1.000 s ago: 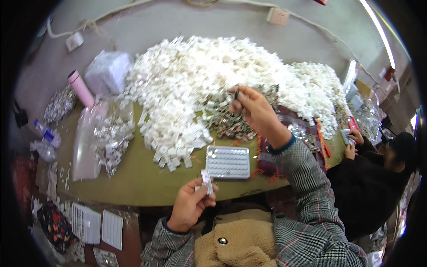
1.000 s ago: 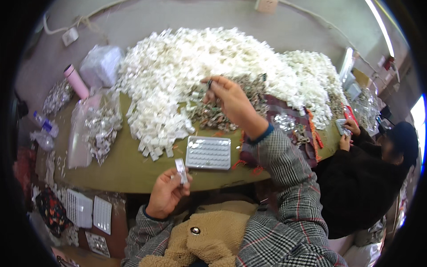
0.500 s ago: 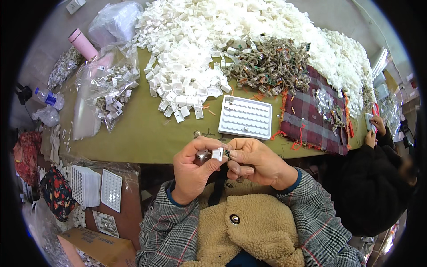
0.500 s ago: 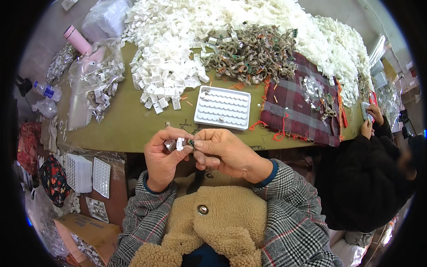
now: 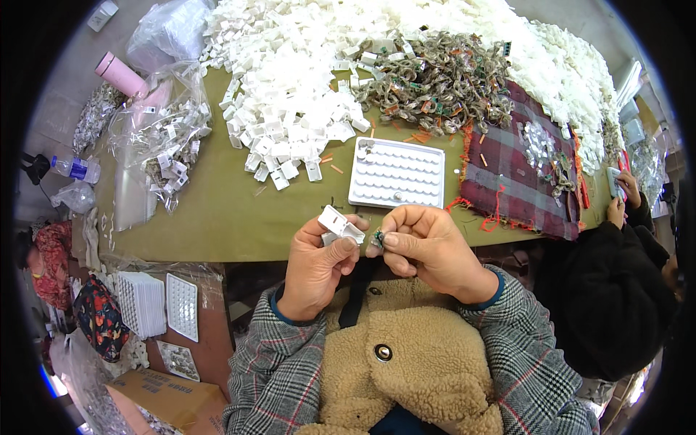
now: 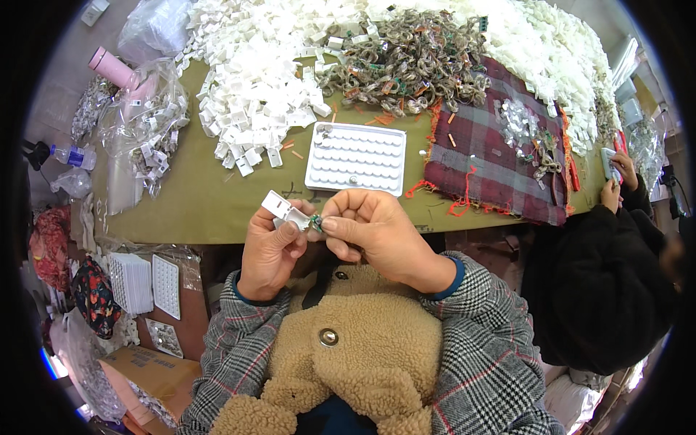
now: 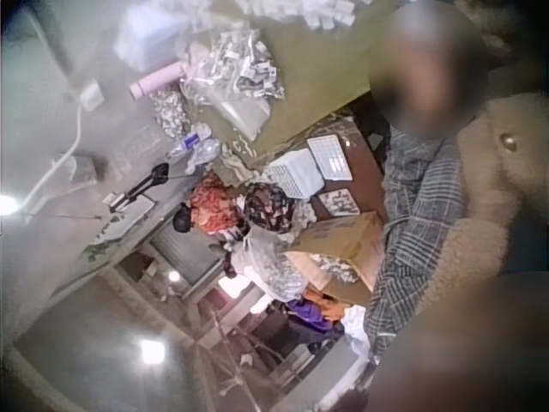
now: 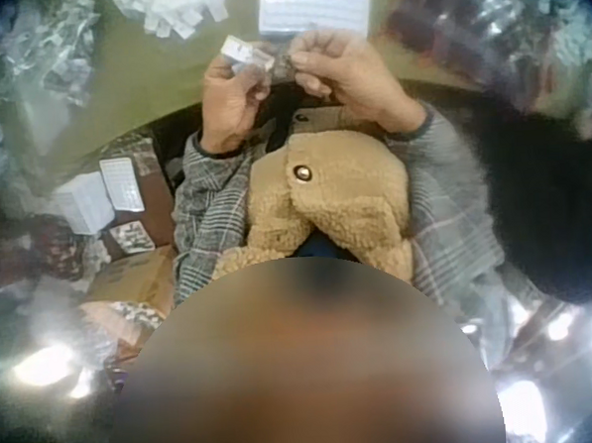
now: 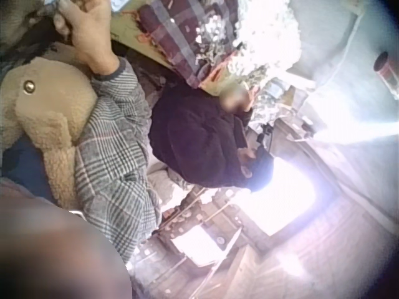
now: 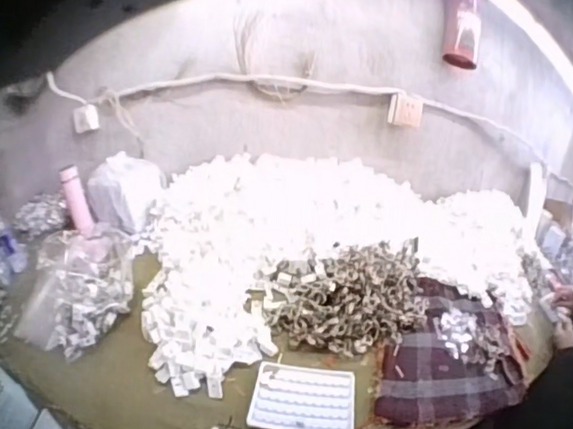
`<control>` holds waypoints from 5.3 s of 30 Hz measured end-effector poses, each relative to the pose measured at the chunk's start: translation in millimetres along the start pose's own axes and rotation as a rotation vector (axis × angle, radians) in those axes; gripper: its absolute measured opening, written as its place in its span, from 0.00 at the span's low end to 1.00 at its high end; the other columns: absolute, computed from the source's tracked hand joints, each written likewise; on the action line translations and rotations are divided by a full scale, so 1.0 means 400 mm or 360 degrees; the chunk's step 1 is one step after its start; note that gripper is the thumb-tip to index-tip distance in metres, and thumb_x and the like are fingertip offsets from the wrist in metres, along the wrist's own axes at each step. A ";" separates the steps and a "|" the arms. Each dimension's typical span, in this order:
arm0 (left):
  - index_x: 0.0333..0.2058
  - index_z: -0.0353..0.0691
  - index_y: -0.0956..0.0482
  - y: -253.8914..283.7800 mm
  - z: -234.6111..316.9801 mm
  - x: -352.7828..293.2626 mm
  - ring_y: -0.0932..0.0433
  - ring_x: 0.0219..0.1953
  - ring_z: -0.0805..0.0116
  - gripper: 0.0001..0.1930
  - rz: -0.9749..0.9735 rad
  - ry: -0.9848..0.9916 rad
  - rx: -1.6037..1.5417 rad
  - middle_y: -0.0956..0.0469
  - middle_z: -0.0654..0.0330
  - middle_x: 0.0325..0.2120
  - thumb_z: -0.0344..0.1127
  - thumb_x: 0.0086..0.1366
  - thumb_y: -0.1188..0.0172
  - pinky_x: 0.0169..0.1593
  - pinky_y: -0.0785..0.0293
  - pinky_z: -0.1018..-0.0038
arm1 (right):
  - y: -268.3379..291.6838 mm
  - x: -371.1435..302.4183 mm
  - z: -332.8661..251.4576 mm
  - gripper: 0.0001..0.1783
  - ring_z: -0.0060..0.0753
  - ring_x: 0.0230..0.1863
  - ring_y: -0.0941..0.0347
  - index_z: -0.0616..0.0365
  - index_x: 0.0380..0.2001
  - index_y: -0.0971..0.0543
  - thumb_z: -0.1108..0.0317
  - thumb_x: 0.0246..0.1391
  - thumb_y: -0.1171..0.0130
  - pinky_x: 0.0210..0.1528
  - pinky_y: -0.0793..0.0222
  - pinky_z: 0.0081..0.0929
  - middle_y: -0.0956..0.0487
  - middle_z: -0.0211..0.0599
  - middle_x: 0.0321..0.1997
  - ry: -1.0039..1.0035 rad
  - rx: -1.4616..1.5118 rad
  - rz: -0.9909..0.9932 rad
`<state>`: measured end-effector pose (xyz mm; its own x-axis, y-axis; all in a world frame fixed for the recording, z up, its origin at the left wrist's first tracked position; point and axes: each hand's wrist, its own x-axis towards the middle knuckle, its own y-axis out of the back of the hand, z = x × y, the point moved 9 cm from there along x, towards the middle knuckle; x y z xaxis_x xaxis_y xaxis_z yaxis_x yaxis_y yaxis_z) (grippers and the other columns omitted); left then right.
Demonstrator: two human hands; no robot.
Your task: The person repeatedly picks small white plastic housings and metal contacts from piles on a table, inserts the contacts into the housings, and places the assembled units into a white tray. The person also occasionally picks up and sets down small wire pieces during the process.
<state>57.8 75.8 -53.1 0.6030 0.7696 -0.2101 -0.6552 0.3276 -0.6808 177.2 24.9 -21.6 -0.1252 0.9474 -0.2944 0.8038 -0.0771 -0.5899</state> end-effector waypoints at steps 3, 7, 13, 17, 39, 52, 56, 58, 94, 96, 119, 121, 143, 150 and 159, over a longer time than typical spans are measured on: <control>0.45 0.31 0.21 0.005 -0.003 -0.004 0.21 0.26 0.75 0.14 0.0007 -0.0044 -0.0033 0.18 0.58 0.33 0.30 0.63 0.34 0.25 0.26 0.83 | -0.010 0.007 -0.012 0.06 0.14 0.22 0.33 0.63 0.38 0.25 0.71 0.63 0.41 0.22 0.41 0.14 0.23 0.30 0.28 0.0115 -0.0219 0.0089; 0.46 0.30 0.22 0.007 0.011 -0.013 0.17 0.29 0.70 0.15 -0.0017 -0.0118 0.0014 0.18 0.56 0.33 0.29 0.62 0.34 0.28 0.18 0.78 | -0.029 0.016 -0.015 0.06 0.12 0.23 0.34 0.63 0.38 0.24 0.71 0.62 0.40 0.22 0.42 0.12 0.25 0.26 0.27 0.0151 -0.0460 0.0129; 0.43 0.29 0.21 0.015 0.002 -0.014 0.16 0.30 0.67 0.11 0.0018 -0.0054 0.0003 0.18 0.52 0.33 0.28 0.64 0.35 0.33 0.14 0.73 | -0.034 0.013 -0.060 0.03 0.18 0.27 0.28 0.66 0.34 0.21 0.77 0.57 0.38 0.30 0.33 0.15 0.22 0.28 0.28 0.0414 -0.1195 0.0292; 0.42 0.30 0.22 0.014 -0.004 -0.012 0.16 0.31 0.67 0.09 -0.0045 -0.0021 -0.0136 0.18 0.53 0.33 0.27 0.64 0.37 0.34 0.14 0.73 | -0.087 -0.009 -0.104 0.07 0.26 0.31 0.24 0.67 0.36 0.19 0.81 0.52 0.37 0.33 0.29 0.21 0.21 0.36 0.30 0.0869 -0.1360 0.0048; 0.40 0.33 0.23 -0.005 0.067 -0.020 0.21 0.28 0.73 0.11 0.0044 -0.0432 0.0026 0.20 0.54 0.38 0.24 0.60 0.33 0.27 0.23 0.79 | -0.090 -0.034 -0.111 0.07 0.24 0.28 0.32 0.64 0.34 0.21 0.84 0.50 0.40 0.27 0.37 0.21 0.26 0.38 0.36 0.1012 -0.1548 0.0321; 0.37 0.32 0.25 -0.035 0.094 -0.044 0.20 0.30 0.73 0.11 -0.0128 -0.0683 0.0416 0.22 0.52 0.39 0.23 0.59 0.32 0.30 0.18 0.79 | -0.086 -0.032 -0.100 0.04 0.14 0.20 0.39 0.64 0.30 0.22 0.79 0.49 0.38 0.22 0.43 0.17 0.25 0.31 0.32 0.1056 -0.1554 0.0294; 0.43 0.31 0.24 -0.040 0.074 -0.038 0.19 0.30 0.70 0.11 -0.0242 -0.0593 0.0165 0.20 0.49 0.38 0.27 0.64 0.36 0.28 0.19 0.79 | -0.025 0.004 0.003 0.03 0.11 0.23 0.37 0.65 0.32 0.23 0.75 0.56 0.40 0.24 0.41 0.15 0.25 0.24 0.31 0.0137 -0.0791 0.0198; 0.48 0.31 0.25 -0.029 0.035 -0.032 0.18 0.29 0.69 0.13 -0.0246 -0.0251 -0.0202 0.19 0.47 0.40 0.29 0.67 0.39 0.27 0.19 0.79 | -0.021 -0.003 0.016 0.05 0.13 0.24 0.33 0.66 0.34 0.22 0.75 0.56 0.41 0.25 0.38 0.18 0.25 0.27 0.28 0.0014 -0.0680 0.0213; 0.53 0.28 0.28 0.057 0.019 0.046 0.21 0.29 0.72 0.15 0.0051 0.0187 -0.0227 0.19 0.46 0.38 0.31 0.72 0.47 0.33 0.18 0.76 | 0.001 0.153 -0.179 0.16 0.48 0.38 0.24 0.64 0.41 0.23 0.81 0.46 0.41 0.37 0.25 0.37 0.25 0.45 0.40 0.1223 -0.2547 0.0429; 0.53 0.28 0.28 0.058 0.020 0.049 0.21 0.29 0.73 0.15 0.0046 0.0179 -0.0233 0.19 0.46 0.38 0.31 0.72 0.47 0.33 0.18 0.76 | 0.016 0.168 -0.188 0.16 0.48 0.38 0.24 0.65 0.42 0.23 0.81 0.47 0.41 0.38 0.25 0.37 0.25 0.45 0.40 0.1077 -0.2478 0.0458; 0.51 0.33 0.26 0.010 -0.007 0.002 0.18 0.35 0.69 0.12 -0.0077 0.0072 -0.0367 0.19 0.54 0.37 0.29 0.72 0.47 0.40 0.14 0.71 | -0.177 -0.008 -0.137 0.17 0.40 0.33 0.22 0.65 0.41 0.20 0.84 0.44 0.39 0.34 0.23 0.30 0.26 0.44 0.38 0.1442 -0.2200 0.0085; 0.51 0.33 0.25 0.008 -0.010 -0.008 0.18 0.35 0.69 0.11 -0.0093 0.0095 -0.0461 0.19 0.54 0.37 0.29 0.72 0.46 0.40 0.13 0.71 | -0.178 -0.019 -0.137 0.17 0.39 0.32 0.22 0.65 0.42 0.19 0.85 0.45 0.39 0.34 0.23 0.29 0.26 0.44 0.39 0.1437 -0.2087 0.0052; 0.42 0.29 0.21 0.040 0.015 0.046 0.21 0.23 0.71 0.09 0.0053 0.0155 -0.0016 0.18 0.50 0.32 0.27 0.66 0.41 0.28 0.18 0.74 | 0.023 0.171 -0.222 0.13 0.41 0.31 0.22 0.61 0.44 0.18 0.80 0.54 0.41 0.33 0.27 0.32 0.23 0.40 0.32 0.1188 -0.2486 0.0696; 0.44 0.29 0.22 0.044 0.015 0.053 0.20 0.25 0.72 0.10 0.0027 0.0174 -0.0081 0.18 0.50 0.34 0.28 0.67 0.42 0.31 0.16 0.73 | 0.032 0.188 -0.196 0.13 0.44 0.31 0.23 0.60 0.42 0.19 0.80 0.51 0.40 0.33 0.26 0.33 0.23 0.40 0.33 0.1268 -0.2691 0.0623; 0.50 0.30 0.25 0.023 0.010 0.024 0.17 0.35 0.68 0.11 0.0013 0.0142 -0.0339 0.19 0.53 0.38 0.28 0.72 0.46 0.41 0.15 0.72 | -0.067 0.073 -0.148 0.06 0.43 0.30 0.22 0.64 0.35 0.21 0.78 0.52 0.37 0.32 0.27 0.33 0.21 0.45 0.32 0.0922 -0.1865 0.0252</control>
<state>55.7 88.6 -58.6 0.6424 0.7169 -0.2710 -0.5551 0.1914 -0.8095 186.5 73.0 30.3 0.0465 0.9706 0.2363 0.8478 -0.1635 0.5045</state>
